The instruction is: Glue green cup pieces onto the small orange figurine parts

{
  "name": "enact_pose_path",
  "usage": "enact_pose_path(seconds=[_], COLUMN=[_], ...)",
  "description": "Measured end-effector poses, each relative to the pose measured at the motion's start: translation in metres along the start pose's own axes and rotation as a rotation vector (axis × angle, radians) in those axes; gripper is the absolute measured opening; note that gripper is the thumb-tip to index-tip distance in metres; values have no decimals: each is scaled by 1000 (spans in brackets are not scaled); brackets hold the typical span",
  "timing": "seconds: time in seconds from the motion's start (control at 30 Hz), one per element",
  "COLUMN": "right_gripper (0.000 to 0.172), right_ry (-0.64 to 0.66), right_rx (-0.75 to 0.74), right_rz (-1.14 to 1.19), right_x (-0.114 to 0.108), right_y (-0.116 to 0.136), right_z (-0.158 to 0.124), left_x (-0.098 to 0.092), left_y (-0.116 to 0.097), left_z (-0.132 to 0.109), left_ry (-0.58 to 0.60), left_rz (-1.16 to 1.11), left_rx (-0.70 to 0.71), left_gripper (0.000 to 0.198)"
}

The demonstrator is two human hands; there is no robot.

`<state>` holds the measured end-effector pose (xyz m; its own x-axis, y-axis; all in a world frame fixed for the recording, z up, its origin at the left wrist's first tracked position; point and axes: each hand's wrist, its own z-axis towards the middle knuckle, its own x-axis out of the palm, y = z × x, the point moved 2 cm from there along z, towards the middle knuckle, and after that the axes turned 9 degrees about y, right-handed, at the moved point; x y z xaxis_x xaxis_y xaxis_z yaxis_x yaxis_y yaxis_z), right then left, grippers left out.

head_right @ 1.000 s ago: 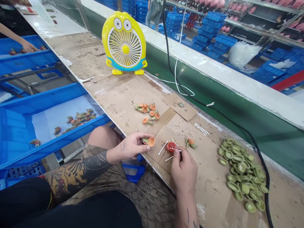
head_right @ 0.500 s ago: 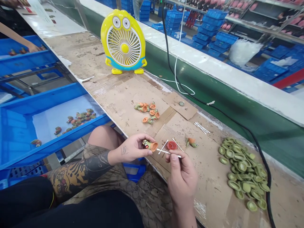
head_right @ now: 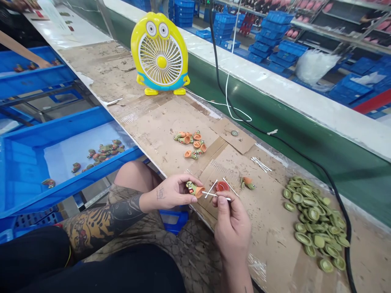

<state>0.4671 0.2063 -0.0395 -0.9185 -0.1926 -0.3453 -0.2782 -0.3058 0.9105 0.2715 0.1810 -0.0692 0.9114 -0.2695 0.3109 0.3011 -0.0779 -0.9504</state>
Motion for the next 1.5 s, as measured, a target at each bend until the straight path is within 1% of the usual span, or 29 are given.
enact_pose_path(seconds=[0.17, 0.27, 0.33, 0.4, 0.47, 0.53, 0.63, 0.73, 0.83, 0.9, 0.97, 1.07, 1.13, 1.23, 1.37, 1.5], right_gripper=[26, 26, 28, 29, 31, 33, 35, 34, 35, 37, 36, 29, 25, 23, 22, 23], right_ry=[8, -51, -109, -134, -119, -91, -49, -35, -90, -153, -176, -103, -38, 29, 56, 59], right_rx=[-28, -44, -27, -1, -4, -22, -22, -9, 6, 18, 8, -38, -52, -41, -21, -33], right_rz=[-49, -61, -140, -291, -441, -538, -593, -599, -528, -389, -207, -6, 46, 54, 40, 113], right_x=[-1, -6, -11, -17, -20, -21, -20, -19, -20, -21, -19, -13, -9, -6, -4, -7], right_y=[0, -1, -6, -12, -20, -27, -34, -37, -31, -22, -10, 3, 7, 3, -2, -3], right_z=[-2, -1, 2, 8, 15, 21, 27, 28, 23, 17, 10, 3, 1, 2, 3, 2], left_x=[0, -2, -4, -5, -4, -3, -2, -1, -3, -3, -3, -2, -1, 2, 3, 1], left_y=[-3, -2, -2, -3, -6, -10, -14, -14, -10, -7, -5, -4, -5, -6, -6, -2], left_z=[0, 1, 1, 0, -1, -2, -3, -2, -1, 0, 1, 2, 2, 2, 2, 2], left_ry=[33, 31, 9, -20, -51, -82, -99, -78, -67, -64, -54, -30, -5, 49, 94, 129], left_rz=[-40, -84, -84, -91, -116, -133, -144, -155, -168, -172, -168, -142, -127, -127, -124, -172], left_rx=[-69, -71, -69, -71, -89, -118, -147, -146, -149, -139, -122, -120, -122, -114, -146, -186], left_gripper=[54, 53, 51, 48, 49, 50, 53, 54, 55, 55, 53, 50, 49, 48, 47, 46])
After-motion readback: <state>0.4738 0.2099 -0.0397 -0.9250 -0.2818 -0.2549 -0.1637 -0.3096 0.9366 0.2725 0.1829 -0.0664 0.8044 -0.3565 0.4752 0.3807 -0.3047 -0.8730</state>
